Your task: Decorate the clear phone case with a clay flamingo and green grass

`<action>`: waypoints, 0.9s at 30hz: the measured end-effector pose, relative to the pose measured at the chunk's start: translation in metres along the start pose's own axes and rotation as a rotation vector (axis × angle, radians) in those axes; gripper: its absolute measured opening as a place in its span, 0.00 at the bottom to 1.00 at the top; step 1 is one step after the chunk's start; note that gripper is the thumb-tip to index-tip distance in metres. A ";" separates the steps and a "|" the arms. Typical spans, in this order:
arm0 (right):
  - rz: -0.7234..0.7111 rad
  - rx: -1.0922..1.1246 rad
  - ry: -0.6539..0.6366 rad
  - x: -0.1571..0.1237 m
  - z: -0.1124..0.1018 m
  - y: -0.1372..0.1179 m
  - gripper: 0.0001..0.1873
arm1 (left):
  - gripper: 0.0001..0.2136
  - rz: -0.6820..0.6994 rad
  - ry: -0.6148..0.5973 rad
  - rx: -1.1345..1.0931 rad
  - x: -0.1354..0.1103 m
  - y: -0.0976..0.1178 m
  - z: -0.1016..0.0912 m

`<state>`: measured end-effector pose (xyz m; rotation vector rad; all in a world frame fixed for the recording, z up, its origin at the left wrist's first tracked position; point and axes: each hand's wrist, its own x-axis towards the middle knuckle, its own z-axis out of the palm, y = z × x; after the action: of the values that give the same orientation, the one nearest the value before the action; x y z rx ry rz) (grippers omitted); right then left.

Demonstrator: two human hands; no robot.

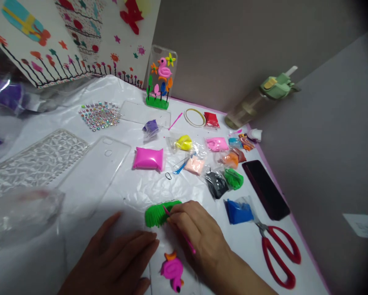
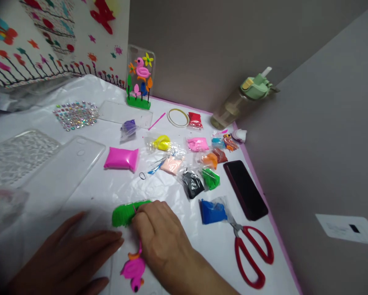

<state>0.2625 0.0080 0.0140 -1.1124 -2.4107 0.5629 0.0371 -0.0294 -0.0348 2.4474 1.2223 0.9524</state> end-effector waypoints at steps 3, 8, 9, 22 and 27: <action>-0.014 -0.021 -0.004 0.002 -0.003 -0.003 0.13 | 0.15 0.005 0.031 -0.003 0.001 0.001 0.002; -0.010 -0.024 0.009 0.001 -0.006 -0.005 0.13 | 0.15 0.019 0.047 0.008 0.001 0.000 0.002; -0.010 -0.030 0.010 0.001 -0.006 -0.005 0.13 | 0.15 0.032 0.053 0.014 0.001 -0.001 0.002; -0.052 -0.089 0.018 0.000 -0.006 -0.008 0.14 | 0.15 0.018 0.062 0.006 0.004 0.000 0.003; -0.038 -0.090 0.004 -0.003 -0.007 -0.009 0.13 | 0.15 0.011 0.047 0.007 0.001 -0.001 0.003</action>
<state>0.2629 0.0021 0.0240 -1.1005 -2.4697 0.4434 0.0387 -0.0279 -0.0367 2.4527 1.2308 1.0154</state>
